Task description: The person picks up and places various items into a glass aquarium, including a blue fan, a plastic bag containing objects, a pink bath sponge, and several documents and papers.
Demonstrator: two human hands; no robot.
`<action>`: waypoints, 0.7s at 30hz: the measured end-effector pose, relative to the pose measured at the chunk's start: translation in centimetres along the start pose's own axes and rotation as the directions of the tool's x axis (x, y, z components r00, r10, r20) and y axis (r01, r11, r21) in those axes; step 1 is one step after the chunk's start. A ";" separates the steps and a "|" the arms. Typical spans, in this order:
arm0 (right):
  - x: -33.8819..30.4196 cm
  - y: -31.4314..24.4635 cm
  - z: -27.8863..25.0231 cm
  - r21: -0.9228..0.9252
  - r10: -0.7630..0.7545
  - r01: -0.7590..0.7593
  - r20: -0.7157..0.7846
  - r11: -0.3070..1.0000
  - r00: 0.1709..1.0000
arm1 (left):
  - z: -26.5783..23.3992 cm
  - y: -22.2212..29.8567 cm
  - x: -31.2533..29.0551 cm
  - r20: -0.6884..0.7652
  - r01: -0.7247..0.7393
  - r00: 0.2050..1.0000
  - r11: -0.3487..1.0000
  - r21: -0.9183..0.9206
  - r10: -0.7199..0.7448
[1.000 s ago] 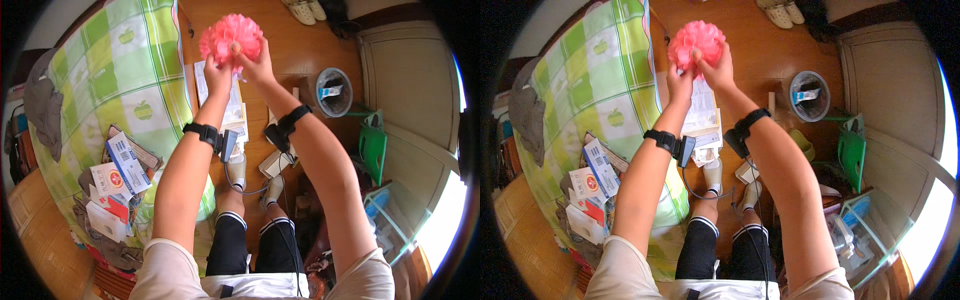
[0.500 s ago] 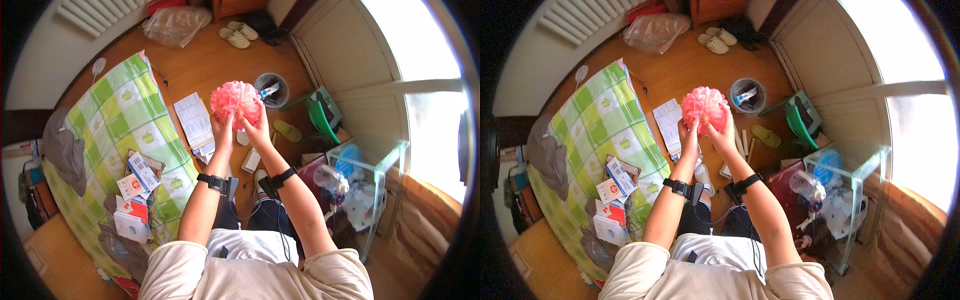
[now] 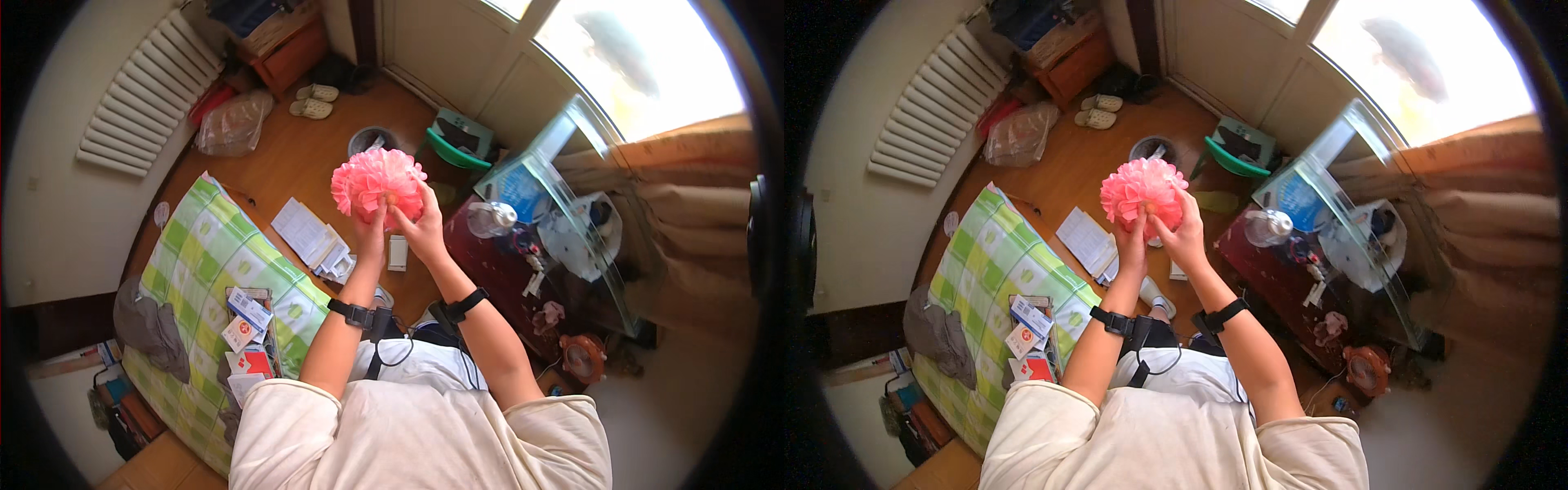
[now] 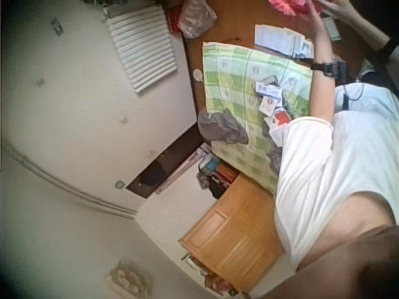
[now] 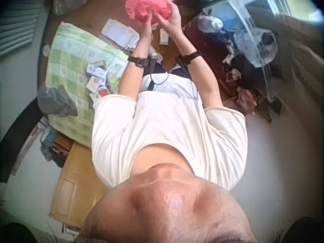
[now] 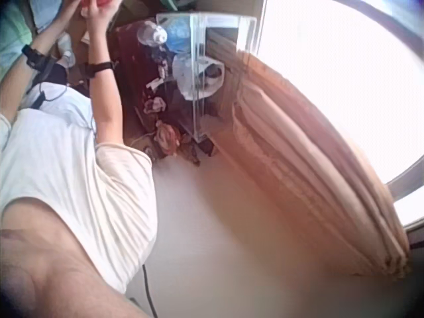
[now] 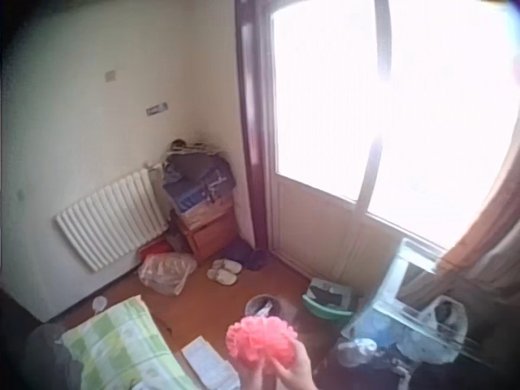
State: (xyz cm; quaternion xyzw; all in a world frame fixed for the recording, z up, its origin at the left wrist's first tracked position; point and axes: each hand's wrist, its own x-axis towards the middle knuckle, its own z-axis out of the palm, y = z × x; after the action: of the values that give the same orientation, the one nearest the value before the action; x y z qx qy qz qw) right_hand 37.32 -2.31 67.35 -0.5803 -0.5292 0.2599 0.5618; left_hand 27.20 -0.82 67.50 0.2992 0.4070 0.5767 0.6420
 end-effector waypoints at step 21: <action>-6.0 -13.8 -28.8 -0.228 -0.297 0.215 -0.437 0.950 0.849 | 25.2 2.0 -17.2 0.390 -0.206 0.909 0.971 0.122 0.145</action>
State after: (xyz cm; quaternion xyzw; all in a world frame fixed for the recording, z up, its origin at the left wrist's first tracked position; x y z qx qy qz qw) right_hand 56.85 -21.28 85.10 -0.5956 -0.4718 -0.0105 0.6501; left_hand 47.98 -15.25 84.62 0.4908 0.2918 0.5291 0.6277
